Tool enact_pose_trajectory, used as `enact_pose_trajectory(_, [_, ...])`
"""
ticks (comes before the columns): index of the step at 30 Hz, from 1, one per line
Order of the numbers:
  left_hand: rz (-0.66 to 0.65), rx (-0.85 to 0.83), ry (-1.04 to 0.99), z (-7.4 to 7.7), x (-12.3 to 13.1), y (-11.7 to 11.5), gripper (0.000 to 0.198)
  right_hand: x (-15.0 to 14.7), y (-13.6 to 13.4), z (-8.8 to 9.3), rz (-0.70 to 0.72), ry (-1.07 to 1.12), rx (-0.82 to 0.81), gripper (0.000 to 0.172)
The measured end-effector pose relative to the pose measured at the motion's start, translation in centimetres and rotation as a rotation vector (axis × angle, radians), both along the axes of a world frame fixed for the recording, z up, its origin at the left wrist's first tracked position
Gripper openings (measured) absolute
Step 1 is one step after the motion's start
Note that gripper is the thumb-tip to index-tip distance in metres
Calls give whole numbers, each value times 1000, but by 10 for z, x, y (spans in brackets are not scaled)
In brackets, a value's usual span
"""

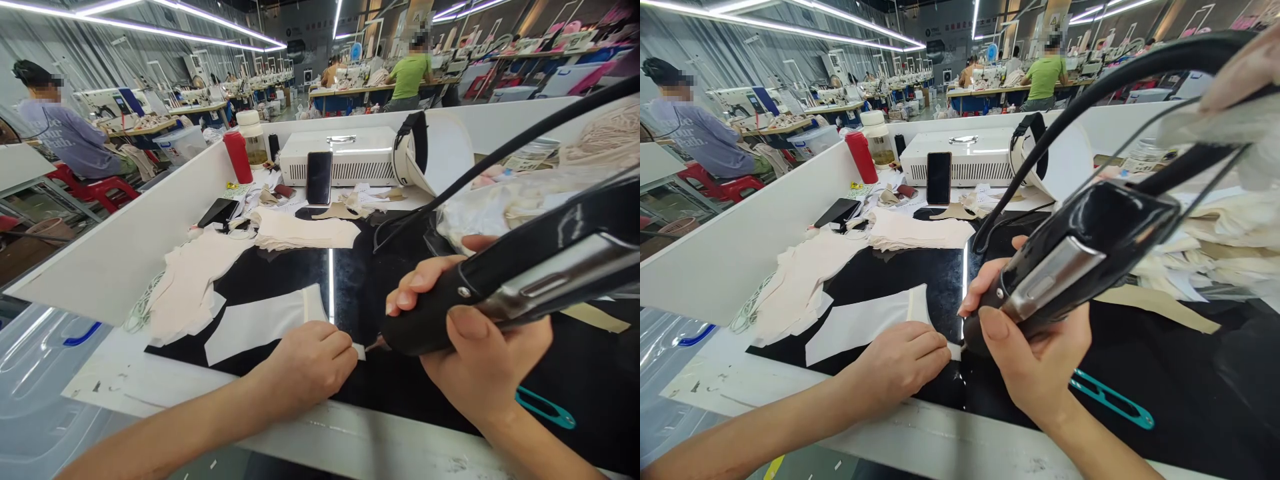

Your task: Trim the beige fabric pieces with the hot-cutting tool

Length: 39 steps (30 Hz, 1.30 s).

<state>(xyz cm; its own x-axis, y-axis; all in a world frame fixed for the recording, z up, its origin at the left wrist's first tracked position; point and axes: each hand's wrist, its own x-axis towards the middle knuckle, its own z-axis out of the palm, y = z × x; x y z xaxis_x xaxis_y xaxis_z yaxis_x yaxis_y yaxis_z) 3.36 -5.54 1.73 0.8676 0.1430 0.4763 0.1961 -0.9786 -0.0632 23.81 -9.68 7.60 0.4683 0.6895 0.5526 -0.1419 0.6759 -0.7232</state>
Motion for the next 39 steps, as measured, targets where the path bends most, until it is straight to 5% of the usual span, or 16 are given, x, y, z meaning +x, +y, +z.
enact_pose_trajectory(23, [46,-240,-18,4,-8,-13,22,-6,5,-2,-14,-49,9,52])
enact_pose_trajectory(39, [73,-197,-53,4,-3,-14,25,-4,4,3,-42,-9,-27,51])
